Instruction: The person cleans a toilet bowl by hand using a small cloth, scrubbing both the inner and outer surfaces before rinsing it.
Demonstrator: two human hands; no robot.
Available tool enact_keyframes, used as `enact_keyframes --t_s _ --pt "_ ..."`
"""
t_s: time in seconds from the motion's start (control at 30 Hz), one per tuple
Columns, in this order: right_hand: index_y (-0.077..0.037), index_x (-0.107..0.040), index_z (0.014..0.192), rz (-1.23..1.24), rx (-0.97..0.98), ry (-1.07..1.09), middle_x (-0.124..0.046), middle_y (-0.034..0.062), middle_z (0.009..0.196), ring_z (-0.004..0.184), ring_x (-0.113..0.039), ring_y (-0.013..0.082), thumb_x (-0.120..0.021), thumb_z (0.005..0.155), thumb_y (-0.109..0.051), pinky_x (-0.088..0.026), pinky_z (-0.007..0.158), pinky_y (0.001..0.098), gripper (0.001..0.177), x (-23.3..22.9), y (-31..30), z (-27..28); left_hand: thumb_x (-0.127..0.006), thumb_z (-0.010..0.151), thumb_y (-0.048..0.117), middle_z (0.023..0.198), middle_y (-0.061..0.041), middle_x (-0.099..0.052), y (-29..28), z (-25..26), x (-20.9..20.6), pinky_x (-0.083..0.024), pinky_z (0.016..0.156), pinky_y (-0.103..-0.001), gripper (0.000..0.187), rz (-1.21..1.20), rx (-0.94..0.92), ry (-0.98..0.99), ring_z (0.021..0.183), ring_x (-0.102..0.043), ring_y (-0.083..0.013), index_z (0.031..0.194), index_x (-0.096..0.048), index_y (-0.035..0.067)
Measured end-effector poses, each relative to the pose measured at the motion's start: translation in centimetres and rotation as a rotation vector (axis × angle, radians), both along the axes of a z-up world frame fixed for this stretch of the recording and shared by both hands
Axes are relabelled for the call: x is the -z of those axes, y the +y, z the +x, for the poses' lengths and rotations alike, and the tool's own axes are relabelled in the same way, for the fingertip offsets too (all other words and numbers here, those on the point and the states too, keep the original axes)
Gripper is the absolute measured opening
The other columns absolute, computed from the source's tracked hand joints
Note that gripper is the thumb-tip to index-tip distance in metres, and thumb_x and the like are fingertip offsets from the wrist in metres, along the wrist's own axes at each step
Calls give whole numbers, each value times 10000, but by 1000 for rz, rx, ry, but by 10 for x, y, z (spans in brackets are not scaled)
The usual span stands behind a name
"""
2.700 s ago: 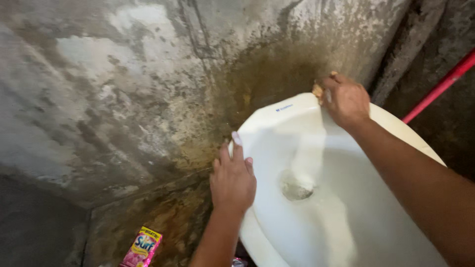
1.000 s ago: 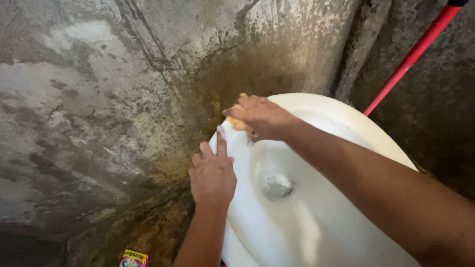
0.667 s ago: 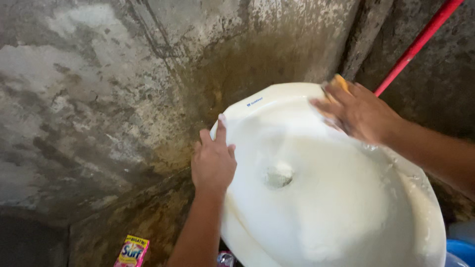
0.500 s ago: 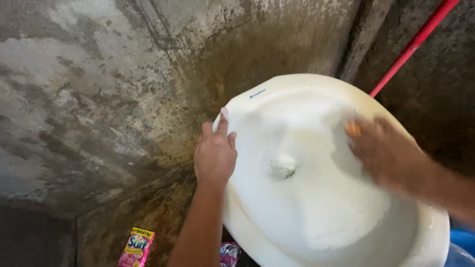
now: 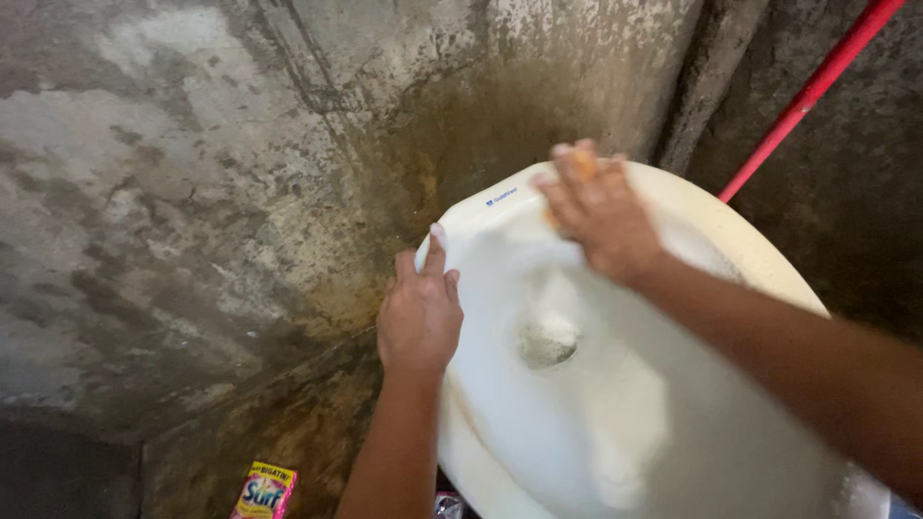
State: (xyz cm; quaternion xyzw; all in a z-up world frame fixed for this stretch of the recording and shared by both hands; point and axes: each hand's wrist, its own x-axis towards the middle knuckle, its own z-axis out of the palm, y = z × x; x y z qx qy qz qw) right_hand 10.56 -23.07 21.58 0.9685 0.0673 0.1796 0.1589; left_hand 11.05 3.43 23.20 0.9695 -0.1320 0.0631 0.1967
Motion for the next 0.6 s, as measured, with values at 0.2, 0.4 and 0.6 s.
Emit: enact_keyframes --t_s 0.2,0.4,0.6 --pt "-127 -410 1591 230 -289 -230 -227 235 1687 1572 -215 450 -527 1066 -228 -261 1223 681 547 37 46 16 -580 1007 332 1283 -157 -549 -2 1 -3 -558 918 -496 593 49 8 11 1106 -650 -366 1573 -423 251" --pt "-230 -289 1681 -300 103 26 -134 205 1731 1546 -204 455 -521 907 -116 -268 1135 675 815 0 -15 -11 -554 1029 340 1300 -128 -547 -2 0 -6 -569 910 -492 582 47 -8 51 1057 -676 -334 1587 -406 271" --pt "-239 -307 1603 -39 339 317 -66 168 1711 1564 -123 448 -512 967 -187 -295 1142 697 670 -32 -43 -114 -572 1020 351 1317 -129 -554 -1 -2 -8 -575 887 -499 593 61 -12 28 1019 -689 -348 1589 -415 287"
